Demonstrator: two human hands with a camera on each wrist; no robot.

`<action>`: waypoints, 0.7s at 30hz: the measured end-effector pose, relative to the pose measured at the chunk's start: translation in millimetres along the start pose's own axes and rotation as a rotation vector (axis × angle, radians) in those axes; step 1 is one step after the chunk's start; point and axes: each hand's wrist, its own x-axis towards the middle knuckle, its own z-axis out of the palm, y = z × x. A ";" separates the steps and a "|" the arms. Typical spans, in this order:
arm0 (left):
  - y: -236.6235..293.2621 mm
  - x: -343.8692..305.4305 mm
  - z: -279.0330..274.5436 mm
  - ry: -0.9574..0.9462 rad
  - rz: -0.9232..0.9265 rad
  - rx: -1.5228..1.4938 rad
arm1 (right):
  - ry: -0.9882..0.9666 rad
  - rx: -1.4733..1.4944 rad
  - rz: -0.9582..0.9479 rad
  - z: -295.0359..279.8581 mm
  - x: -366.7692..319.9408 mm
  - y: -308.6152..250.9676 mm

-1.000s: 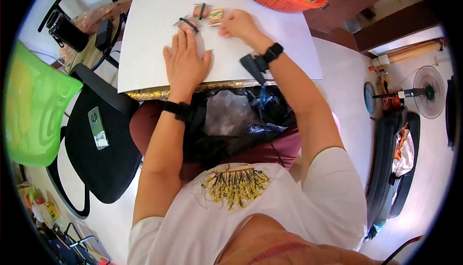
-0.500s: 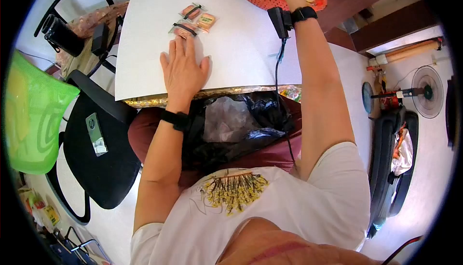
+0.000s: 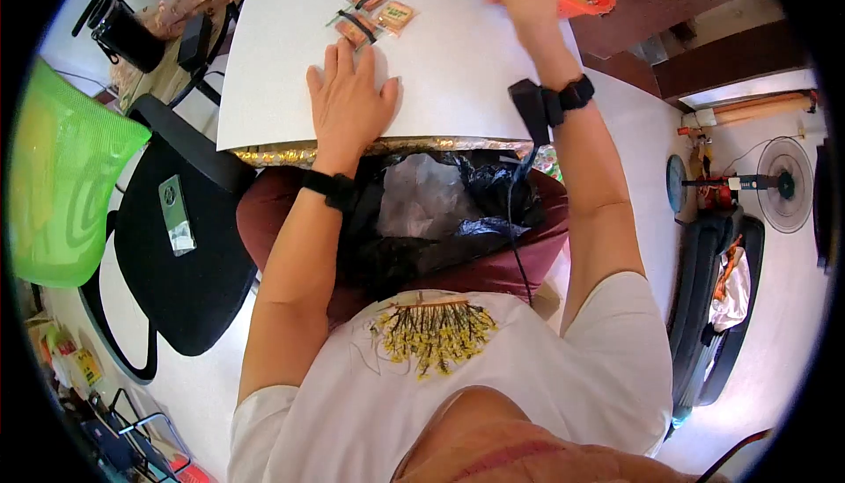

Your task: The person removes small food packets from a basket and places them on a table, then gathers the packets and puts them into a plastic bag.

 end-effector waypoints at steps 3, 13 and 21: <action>-0.4 -0.1 2.6 -0.010 -0.019 -0.018 | -0.154 0.121 0.151 34.3 -23.8 29.8; 0.1 1.8 1.5 -0.071 -0.028 0.000 | -0.301 -0.425 -0.140 76.2 -16.7 33.3; -0.8 0.9 4.2 -0.022 -0.023 -0.047 | 0.053 -0.617 -0.474 1.9 82.3 17.2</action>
